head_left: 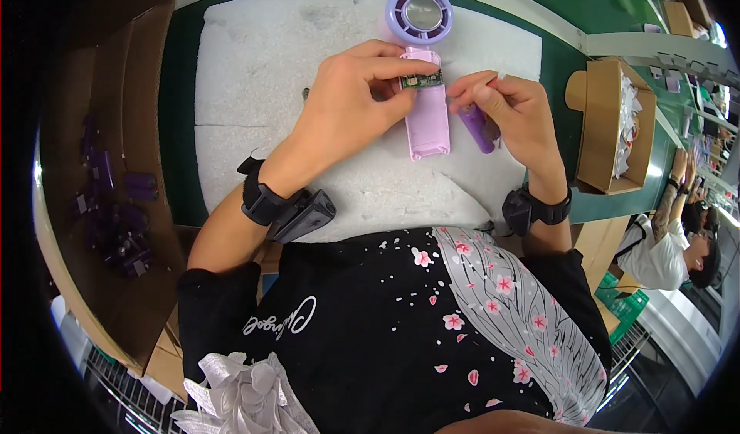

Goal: The person connects a battery pack to a circuit board inside a fan housing, presses the batteries into the compartment, and tests the fan before repeating the process with a new unit. Between assemblies, they pick up a battery pack and apply a piece of tape to it.

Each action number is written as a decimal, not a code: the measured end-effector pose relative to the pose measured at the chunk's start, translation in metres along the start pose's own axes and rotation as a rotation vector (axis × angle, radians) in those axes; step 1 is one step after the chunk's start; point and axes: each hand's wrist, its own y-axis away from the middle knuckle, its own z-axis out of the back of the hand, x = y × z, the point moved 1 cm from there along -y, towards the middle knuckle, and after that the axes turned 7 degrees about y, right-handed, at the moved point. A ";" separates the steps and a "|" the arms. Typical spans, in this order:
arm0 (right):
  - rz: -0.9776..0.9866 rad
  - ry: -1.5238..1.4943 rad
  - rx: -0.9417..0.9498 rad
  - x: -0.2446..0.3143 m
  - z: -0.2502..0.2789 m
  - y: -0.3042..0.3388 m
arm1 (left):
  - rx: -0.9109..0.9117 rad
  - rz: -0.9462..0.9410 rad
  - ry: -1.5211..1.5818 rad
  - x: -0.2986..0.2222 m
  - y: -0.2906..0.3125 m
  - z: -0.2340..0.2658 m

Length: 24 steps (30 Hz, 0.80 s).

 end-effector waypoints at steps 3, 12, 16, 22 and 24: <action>-0.019 -0.165 -0.010 0.000 -0.003 -0.001 | -0.061 -0.056 0.007 0.001 0.001 -0.008; 0.236 0.507 -0.178 0.007 -0.027 0.004 | -0.039 -0.130 0.067 -0.002 0.006 -0.015; 0.290 0.626 -0.222 0.008 -0.033 0.007 | -0.040 -0.151 -0.020 -0.003 0.004 -0.015; 0.332 0.549 -0.343 0.007 -0.035 0.003 | -0.029 -0.112 0.035 0.000 0.004 -0.012; 0.359 0.527 -0.356 0.007 -0.033 0.003 | 0.025 -0.034 0.070 -0.002 0.004 -0.010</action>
